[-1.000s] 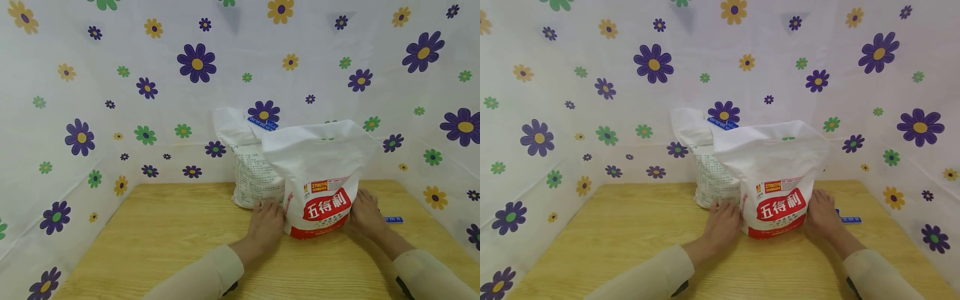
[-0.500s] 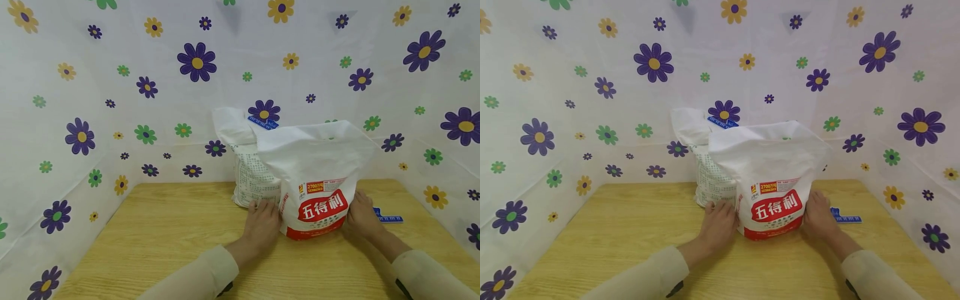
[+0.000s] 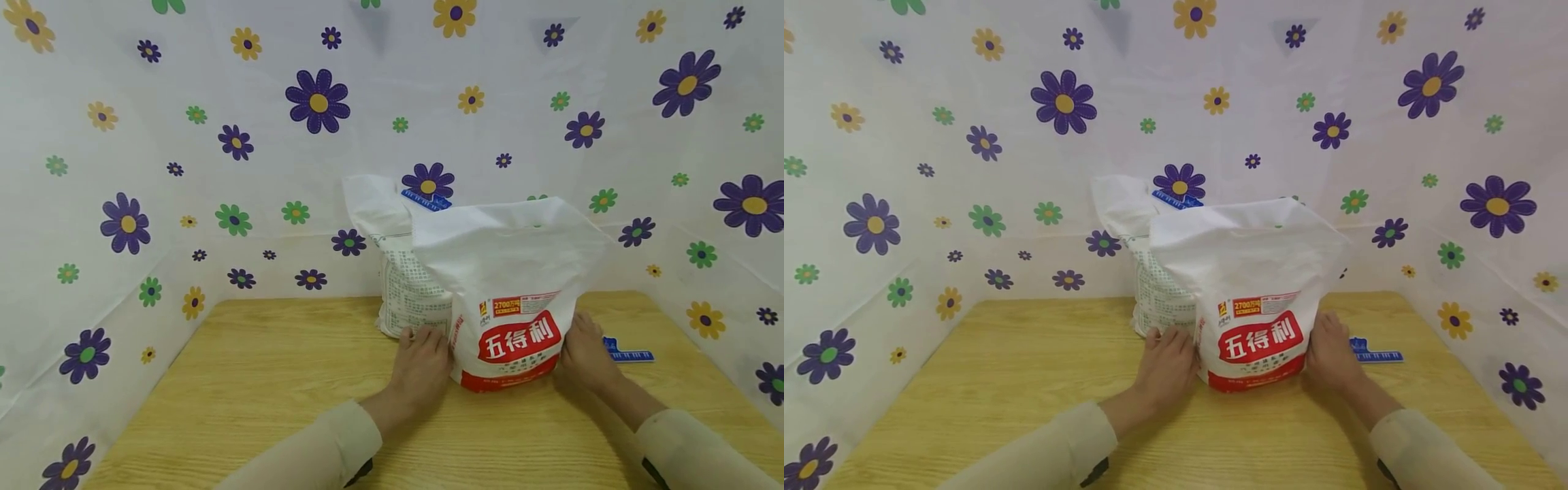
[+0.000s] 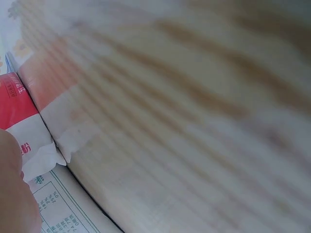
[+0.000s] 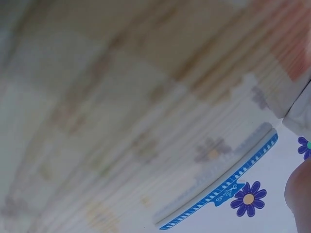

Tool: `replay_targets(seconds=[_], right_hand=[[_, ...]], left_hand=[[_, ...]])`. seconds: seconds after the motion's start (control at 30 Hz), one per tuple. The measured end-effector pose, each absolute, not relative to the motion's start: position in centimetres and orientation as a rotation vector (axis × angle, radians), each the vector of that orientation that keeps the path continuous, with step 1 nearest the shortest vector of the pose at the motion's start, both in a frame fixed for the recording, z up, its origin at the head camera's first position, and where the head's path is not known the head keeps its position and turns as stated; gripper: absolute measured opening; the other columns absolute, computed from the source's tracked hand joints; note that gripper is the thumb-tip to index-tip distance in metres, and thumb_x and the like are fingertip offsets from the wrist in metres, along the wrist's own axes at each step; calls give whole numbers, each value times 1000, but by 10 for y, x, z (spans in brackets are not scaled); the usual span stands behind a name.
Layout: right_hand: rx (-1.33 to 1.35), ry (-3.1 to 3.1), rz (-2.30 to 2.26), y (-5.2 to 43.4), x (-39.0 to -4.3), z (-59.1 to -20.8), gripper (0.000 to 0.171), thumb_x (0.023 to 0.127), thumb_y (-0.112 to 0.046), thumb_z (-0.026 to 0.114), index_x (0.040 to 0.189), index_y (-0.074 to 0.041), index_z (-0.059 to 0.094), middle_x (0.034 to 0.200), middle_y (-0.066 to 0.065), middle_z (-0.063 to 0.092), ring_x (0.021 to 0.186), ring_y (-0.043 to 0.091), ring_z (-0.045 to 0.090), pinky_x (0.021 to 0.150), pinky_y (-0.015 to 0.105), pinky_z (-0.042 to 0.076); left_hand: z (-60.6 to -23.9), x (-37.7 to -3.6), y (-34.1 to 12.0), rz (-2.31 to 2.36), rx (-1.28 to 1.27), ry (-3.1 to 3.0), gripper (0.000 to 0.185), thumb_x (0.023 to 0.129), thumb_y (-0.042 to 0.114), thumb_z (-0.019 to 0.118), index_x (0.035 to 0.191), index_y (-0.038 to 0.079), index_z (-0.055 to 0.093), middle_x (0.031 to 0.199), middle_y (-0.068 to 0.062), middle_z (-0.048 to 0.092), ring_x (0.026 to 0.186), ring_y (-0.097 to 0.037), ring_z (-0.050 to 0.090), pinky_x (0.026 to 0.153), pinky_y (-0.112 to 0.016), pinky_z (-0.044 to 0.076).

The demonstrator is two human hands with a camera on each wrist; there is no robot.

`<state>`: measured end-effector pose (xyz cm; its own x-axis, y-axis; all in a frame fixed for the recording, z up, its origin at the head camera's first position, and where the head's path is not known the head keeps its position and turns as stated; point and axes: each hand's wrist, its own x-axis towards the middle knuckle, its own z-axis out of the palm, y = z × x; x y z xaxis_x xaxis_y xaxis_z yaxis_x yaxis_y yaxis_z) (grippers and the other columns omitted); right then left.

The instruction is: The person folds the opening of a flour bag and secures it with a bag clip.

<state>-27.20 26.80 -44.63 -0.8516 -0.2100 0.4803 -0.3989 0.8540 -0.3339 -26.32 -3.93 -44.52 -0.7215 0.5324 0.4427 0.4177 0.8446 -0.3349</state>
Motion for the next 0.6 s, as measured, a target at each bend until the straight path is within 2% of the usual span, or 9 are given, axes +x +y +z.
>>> replay_targets(seconds=[0.4,0.6], right_hand=[[452,-2622,677,261,-267,-446,36,103,-11,44,137,1,42,128,22,56,118,38,40,91,53,31],[457,-2596,671,255,-265,-445,33,103,-9,44,134,2,45,124,21,59,111,35,43,90,51,33]], left_hand=[[-446,-262,-49,323,-705,-2493,24,99,35,57,111,15,64,110,2,57,112,-19,44,93,-45,27],[-445,-261,-55,293,-696,-2469,26,100,36,55,110,14,65,110,1,57,112,-20,45,95,-45,30]])
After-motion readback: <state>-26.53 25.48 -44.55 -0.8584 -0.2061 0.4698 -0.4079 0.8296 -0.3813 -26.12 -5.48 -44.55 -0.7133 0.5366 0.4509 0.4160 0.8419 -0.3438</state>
